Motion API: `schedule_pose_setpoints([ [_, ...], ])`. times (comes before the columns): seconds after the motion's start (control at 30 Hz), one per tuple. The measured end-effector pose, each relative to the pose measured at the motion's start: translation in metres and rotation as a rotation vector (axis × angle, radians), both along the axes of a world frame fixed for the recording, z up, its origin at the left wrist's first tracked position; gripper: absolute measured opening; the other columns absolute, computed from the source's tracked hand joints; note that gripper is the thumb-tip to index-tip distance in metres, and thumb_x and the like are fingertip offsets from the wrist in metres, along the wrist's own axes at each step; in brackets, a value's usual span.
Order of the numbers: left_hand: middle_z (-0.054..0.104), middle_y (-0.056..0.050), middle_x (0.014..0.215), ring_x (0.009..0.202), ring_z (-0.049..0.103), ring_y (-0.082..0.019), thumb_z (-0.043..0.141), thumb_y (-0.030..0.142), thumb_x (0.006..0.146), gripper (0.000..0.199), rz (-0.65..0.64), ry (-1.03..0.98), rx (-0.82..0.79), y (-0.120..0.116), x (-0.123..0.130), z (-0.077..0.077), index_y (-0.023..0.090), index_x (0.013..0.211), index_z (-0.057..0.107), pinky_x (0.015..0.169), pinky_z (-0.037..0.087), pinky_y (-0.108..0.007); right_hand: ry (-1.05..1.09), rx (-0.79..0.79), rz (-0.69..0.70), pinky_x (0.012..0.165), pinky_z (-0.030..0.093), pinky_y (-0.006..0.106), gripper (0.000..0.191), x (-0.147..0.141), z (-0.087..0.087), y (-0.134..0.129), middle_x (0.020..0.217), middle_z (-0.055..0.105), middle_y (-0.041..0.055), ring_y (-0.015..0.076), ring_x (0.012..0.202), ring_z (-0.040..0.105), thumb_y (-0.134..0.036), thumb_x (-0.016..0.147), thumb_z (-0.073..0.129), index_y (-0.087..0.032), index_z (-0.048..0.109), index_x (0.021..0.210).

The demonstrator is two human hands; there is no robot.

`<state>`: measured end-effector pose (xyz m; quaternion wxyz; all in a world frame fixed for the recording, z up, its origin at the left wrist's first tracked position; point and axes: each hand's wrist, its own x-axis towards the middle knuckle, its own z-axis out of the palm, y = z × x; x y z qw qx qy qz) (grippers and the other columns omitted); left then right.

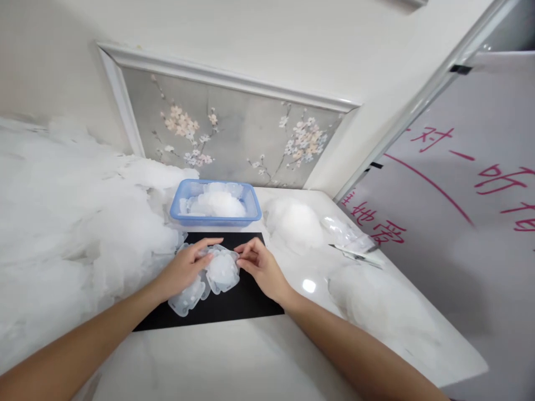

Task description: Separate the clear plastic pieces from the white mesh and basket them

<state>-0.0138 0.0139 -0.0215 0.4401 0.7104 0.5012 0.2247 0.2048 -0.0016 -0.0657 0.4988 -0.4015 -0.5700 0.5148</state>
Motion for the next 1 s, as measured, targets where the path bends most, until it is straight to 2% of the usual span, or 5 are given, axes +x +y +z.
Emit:
schedule_pose_setpoints([
  [0.1,0.072,-0.004,0.099,0.074,0.062,-0.019,0.047,0.046,0.093,0.041,-0.011,-0.019,-0.004,0.001,0.002,0.004,0.023,0.119,0.068,0.065,0.046,-0.029,-0.246,0.172,0.005,0.086,0.056,0.038,0.021,0.005,0.0,-0.004,0.119,0.058,0.0083,0.021,0.103,0.063,-0.039,0.086,0.07,-0.023,0.059,0.094],
  [0.27,0.064,0.001,0.069,0.055,0.054,-0.016,0.052,0.049,0.09,0.046,0.034,0.006,-0.093,0.002,0.004,0.009,0.021,0.124,0.064,0.05,0.035,-0.026,-0.734,0.606,0.027,0.1,0.049,0.055,0.074,0.002,0.002,-0.012,0.136,0.048,0.0169,0.0353,0.125,0.05,-0.035,0.062,0.094,-0.023,0.055,0.124],
  [0.37,0.068,0.0,0.072,0.061,0.062,-0.018,0.057,0.049,0.087,0.045,0.052,-0.059,-0.158,0.003,0.003,0.011,0.02,0.121,0.063,0.055,0.042,-0.027,-0.877,0.762,0.065,0.093,0.052,0.053,0.056,-0.001,0.002,-0.012,0.132,0.054,0.0172,0.0342,0.116,0.055,-0.025,0.074,0.085,-0.022,0.056,0.122],
  [0.5,0.071,0.0,0.071,0.059,0.063,-0.019,0.061,0.044,0.084,0.04,0.076,-0.046,-0.135,0.002,0.004,0.01,0.02,0.115,0.064,0.053,0.041,-0.027,-0.741,0.867,0.034,0.083,0.057,0.039,0.025,0.007,0.002,-0.007,0.12,0.062,0.0111,0.0246,0.105,0.059,-0.006,0.086,0.06,-0.023,0.063,0.104],
  [1.0,0.077,-0.003,0.104,0.09,0.072,-0.025,0.054,0.034,0.085,0.03,0.037,0.054,-0.026,0.004,0.004,0.003,0.026,0.11,0.068,0.081,0.053,-0.036,-0.466,0.896,-0.347,0.066,0.056,0.035,0.024,0.037,0.004,-0.003,0.109,0.067,0.0062,0.0192,0.087,0.066,-0.005,0.09,0.053,-0.026,0.062,0.082],
])
